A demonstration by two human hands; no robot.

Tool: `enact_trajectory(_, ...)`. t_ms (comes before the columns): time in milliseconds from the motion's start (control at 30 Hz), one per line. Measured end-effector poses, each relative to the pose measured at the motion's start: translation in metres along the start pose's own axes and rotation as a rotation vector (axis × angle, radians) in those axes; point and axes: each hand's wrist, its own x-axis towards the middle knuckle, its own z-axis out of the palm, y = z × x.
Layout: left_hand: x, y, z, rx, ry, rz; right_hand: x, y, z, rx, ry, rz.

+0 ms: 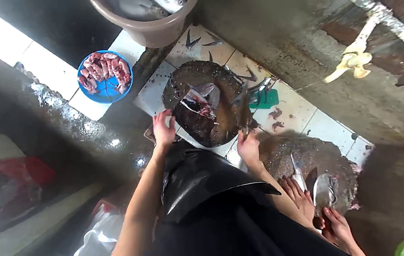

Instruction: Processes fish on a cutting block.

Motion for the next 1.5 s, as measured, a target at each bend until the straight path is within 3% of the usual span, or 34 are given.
enact_trajectory(100, 0.07, 0.037, 0.04, 0.26, -0.264, 0.285, 0.008, 0.001, 0.001, -0.04, -0.112, 0.084)
enact_trajectory(200, 0.116, 0.057, 0.061, 0.564, -0.475, 0.466, 0.006, 0.007, 0.001, -0.013, -0.108, 0.058)
enact_trajectory(267, 0.124, 0.07, 0.053, 0.703, -0.515, 0.425, 0.006, 0.004, -0.003, -0.004, -0.099, 0.052)
enact_trajectory(367, 0.093, 0.071, 0.024, 0.677, -0.595, 0.083, 0.002, -0.014, -0.02, 0.012, -0.117, 0.013)
enact_trajectory(433, 0.059, 0.046, 0.003, 0.441, -0.522, -0.141, -0.007, -0.033, -0.028, 0.069, -0.114, -0.132)
enact_trajectory(567, 0.012, -0.006, -0.009, 0.003, -0.206, -0.331, -0.018, -0.085, -0.042, 0.204, -0.164, -0.391)
enact_trajectory(733, -0.004, -0.012, -0.005, -0.17, -0.092, -0.476, -0.014, -0.128, -0.035, 0.415, -0.01, -0.728)
enact_trajectory(800, -0.005, -0.01, -0.003, -0.194, -0.07, -0.488, -0.009, -0.127, 0.0, 0.24, -0.128, -0.662)
enact_trajectory(867, -0.009, -0.007, 0.002, -0.207, -0.073, -0.495, 0.0, -0.13, 0.028, -0.111, -0.441, -0.436)
enact_trajectory(933, -0.001, -0.005, 0.007, -0.168, -0.056, -0.459, 0.011, -0.145, 0.031, -0.265, -0.57, -0.377)
enact_trajectory(1100, -0.012, 0.001, 0.019, -0.093, -0.196, -0.14, 0.01, -0.173, 0.023, -0.276, -0.557, -0.373)
enact_trajectory(1167, -0.026, -0.003, 0.021, -0.078, -0.254, -0.093, 0.012, -0.168, 0.015, -0.218, -0.551, -0.394)
enact_trajectory(1333, -0.064, -0.055, 0.005, -0.113, -0.124, -0.423, 0.037, -0.153, -0.013, -0.242, -0.276, -0.449)
enact_trajectory(1433, -0.071, -0.079, 0.008, -0.126, -0.093, -0.56, 0.04, -0.144, -0.008, -0.385, -0.336, -0.429)
enact_trajectory(1500, -0.06, -0.074, 0.011, -0.287, -0.09, -0.616, 0.026, -0.14, -0.004, -0.365, -0.455, -0.464)
